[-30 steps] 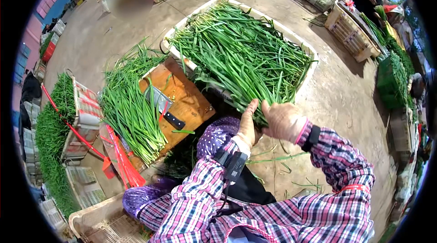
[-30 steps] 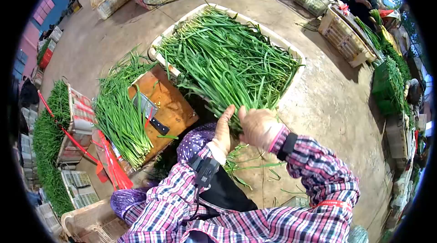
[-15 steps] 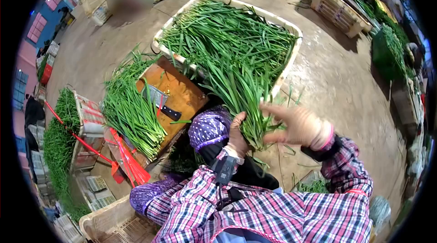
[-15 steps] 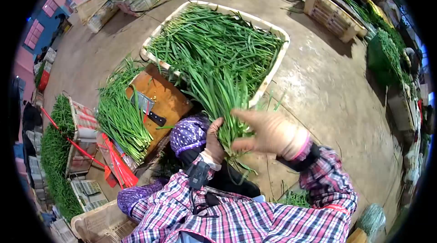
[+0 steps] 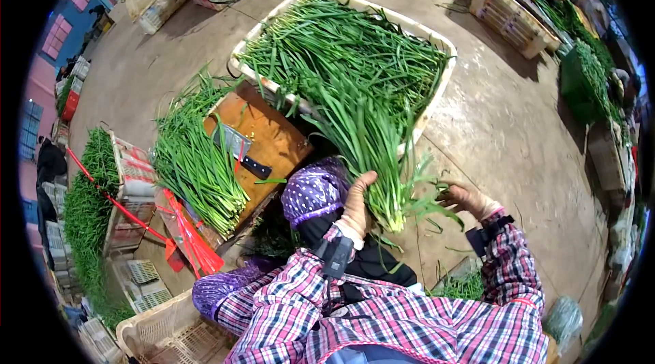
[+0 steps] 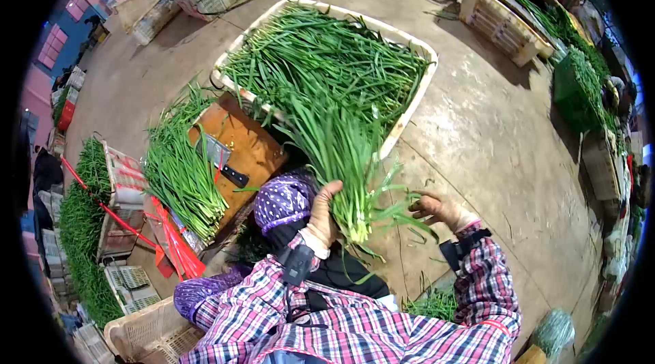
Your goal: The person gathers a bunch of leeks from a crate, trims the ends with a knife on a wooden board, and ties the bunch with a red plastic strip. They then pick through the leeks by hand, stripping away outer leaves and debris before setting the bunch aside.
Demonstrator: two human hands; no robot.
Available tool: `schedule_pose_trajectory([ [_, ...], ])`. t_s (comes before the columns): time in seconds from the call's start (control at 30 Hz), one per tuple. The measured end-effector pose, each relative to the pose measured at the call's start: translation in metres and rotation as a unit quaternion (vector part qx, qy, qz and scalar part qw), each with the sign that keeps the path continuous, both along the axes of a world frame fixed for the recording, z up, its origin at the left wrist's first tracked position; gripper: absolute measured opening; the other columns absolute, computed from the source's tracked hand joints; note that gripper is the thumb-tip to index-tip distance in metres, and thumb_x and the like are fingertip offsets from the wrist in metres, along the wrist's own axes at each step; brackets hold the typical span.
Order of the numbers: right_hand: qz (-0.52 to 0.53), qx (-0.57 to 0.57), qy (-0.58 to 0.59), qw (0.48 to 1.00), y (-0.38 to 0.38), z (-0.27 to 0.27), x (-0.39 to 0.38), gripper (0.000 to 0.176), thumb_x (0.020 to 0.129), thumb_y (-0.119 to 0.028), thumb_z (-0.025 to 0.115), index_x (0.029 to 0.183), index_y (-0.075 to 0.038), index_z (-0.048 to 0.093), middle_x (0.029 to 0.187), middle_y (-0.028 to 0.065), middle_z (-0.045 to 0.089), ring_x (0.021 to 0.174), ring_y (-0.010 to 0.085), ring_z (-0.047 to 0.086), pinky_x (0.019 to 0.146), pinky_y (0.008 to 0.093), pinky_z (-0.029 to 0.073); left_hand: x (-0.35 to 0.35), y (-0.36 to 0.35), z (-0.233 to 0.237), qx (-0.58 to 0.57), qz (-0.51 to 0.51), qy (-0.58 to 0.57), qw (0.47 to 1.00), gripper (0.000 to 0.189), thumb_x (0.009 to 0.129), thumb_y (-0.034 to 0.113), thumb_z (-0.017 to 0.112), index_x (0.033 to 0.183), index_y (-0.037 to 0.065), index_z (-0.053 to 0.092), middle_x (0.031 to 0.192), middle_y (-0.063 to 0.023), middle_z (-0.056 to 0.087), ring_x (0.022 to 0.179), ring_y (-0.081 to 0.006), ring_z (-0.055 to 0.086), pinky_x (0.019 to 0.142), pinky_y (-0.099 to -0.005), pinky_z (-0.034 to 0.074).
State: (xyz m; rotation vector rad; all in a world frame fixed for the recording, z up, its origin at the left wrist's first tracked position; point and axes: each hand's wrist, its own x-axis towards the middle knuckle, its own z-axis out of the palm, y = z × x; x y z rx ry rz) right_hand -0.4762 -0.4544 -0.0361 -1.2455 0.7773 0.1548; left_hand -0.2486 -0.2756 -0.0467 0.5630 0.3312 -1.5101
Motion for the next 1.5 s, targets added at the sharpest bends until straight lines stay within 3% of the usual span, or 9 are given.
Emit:
schedule_pose_trajectory([
  [0.23, 0.050, 0.174, -0.184, 0.966, -0.006, -0.031, 0.085, 0.082, 0.082, -0.062, 0.054, 0.137, -0.004, 0.036, 0.135, 0.0086, 0.045, 0.120, 0.0218, 0.045, 0.104, 0.0380, 0.035, -0.015, 0.006, -0.004, 0.020, -0.107, -0.149, 0.983, 0.034, 0.080, 0.017, 0.065, 0.110, 0.001, 0.060, 0.100, -0.0072, 0.066, 0.087, -0.0187, 0.064, 0.080, -0.0324, 0.052],
  [0.43, -0.095, 0.052, -0.232, 0.967, -0.016, 0.005, 0.107, 0.084, 0.075, -0.067, 0.060, 0.131, -0.005, 0.045, 0.120, 0.0094, 0.058, 0.101, 0.0189, 0.058, 0.085, 0.0338, 0.048, -0.022, -0.005, -0.005, -0.083, -0.178, -0.242, 0.950, 0.041, 0.080, 0.010, 0.065, 0.119, 0.002, 0.055, 0.109, -0.0080, 0.063, 0.095, -0.0193, 0.063, 0.085, -0.0335, 0.052],
  [0.53, -0.102, 0.090, -0.197, 0.971, -0.018, 0.026, 0.110, 0.061, 0.083, -0.048, 0.061, 0.125, -0.005, 0.052, 0.111, 0.0085, 0.062, 0.094, 0.0175, 0.061, 0.081, 0.0320, 0.050, -0.019, -0.008, 0.001, -0.084, -0.236, -0.115, 0.961, 0.039, 0.080, 0.009, 0.064, 0.118, 0.002, 0.056, 0.108, -0.0090, 0.064, 0.095, -0.0196, 0.063, 0.086, -0.0333, 0.052],
  [0.8, -0.084, 0.166, -0.176, 0.967, -0.020, 0.050, 0.118, 0.043, 0.081, -0.032, 0.066, 0.110, -0.001, 0.060, 0.099, 0.0095, 0.066, 0.083, 0.0175, 0.064, 0.076, 0.0311, 0.054, -0.014, -0.021, 0.008, -0.058, -0.232, -0.241, 0.941, 0.038, 0.081, 0.009, 0.063, 0.118, 0.001, 0.056, 0.107, -0.0081, 0.064, 0.092, -0.0190, 0.064, 0.084, -0.0332, 0.053],
  [1.23, -0.111, 0.112, -0.279, 0.947, -0.004, 0.101, 0.146, 0.032, 0.081, -0.020, 0.065, 0.107, -0.002, 0.060, 0.097, 0.0083, 0.065, 0.084, 0.0173, 0.063, 0.075, 0.0298, 0.053, 0.022, -0.052, 0.103, -0.096, 0.037, -0.631, 0.769, 0.071, 0.082, 0.029, 0.065, 0.137, -0.001, 0.031, 0.127, -0.0159, 0.047, 0.114, -0.0224, 0.046, 0.099, -0.0308, 0.035],
  [1.3, -0.043, 0.026, -0.357, 0.933, -0.016, 0.099, 0.161, 0.027, 0.078, -0.013, 0.064, 0.103, -0.002, 0.060, 0.090, 0.0052, 0.063, 0.078, 0.0140, 0.060, 0.069, 0.0276, 0.050, 0.036, -0.050, 0.139, -0.092, 0.063, -0.766, 0.633, 0.056, 0.086, 0.031, 0.060, 0.128, -0.002, 0.041, 0.118, -0.0129, 0.053, 0.109, -0.0199, 0.048, 0.097, -0.0300, 0.036],
  [1.43, 0.021, -0.111, -0.398, 0.910, 0.020, 0.193, 0.204, 0.019, 0.078, -0.012, 0.064, 0.093, 0.000, 0.062, 0.087, 0.0021, 0.063, 0.075, 0.0109, 0.058, 0.066, 0.0253, 0.047, 0.067, -0.037, 0.224, -0.105, 0.079, -0.723, 0.678, 0.059, 0.080, 0.028, 0.068, 0.124, -0.001, 0.043, 0.114, -0.0178, 0.056, 0.109, -0.0266, 0.053, 0.097, -0.0340, 0.039],
  [1.47, 0.009, -0.128, -0.431, 0.893, 0.024, 0.201, 0.221, 0.019, 0.080, -0.012, 0.064, 0.094, -0.001, 0.062, 0.087, 0.0018, 0.063, 0.074, 0.0106, 0.059, 0.066, 0.0247, 0.047, 0.090, -0.043, 0.226, -0.037, 0.091, -0.804, 0.586, 0.057, 0.080, 0.027, 0.068, 0.124, 0.000, 0.043, 0.114, -0.0181, 0.057, 0.107, -0.0286, 0.055, 0.096, -0.0354, 0.040],
  [1.5, -0.004, -0.145, -0.461, 0.875, 0.028, 0.207, 0.240, 0.018, 0.081, -0.012, 0.063, 0.096, -0.001, 0.062, 0.086, 0.0015, 0.064, 0.073, 0.0103, 0.059, 0.066, 0.0241, 0.047, 0.099, -0.041, 0.236, -0.099, 0.146, -0.741, 0.648, 0.051, 0.082, 0.025, 0.066, 0.122, 0.000, 0.045, 0.114, -0.0181, 0.058, 0.106, -0.0305, 0.055, 0.095, -0.0373, 0.041],
])
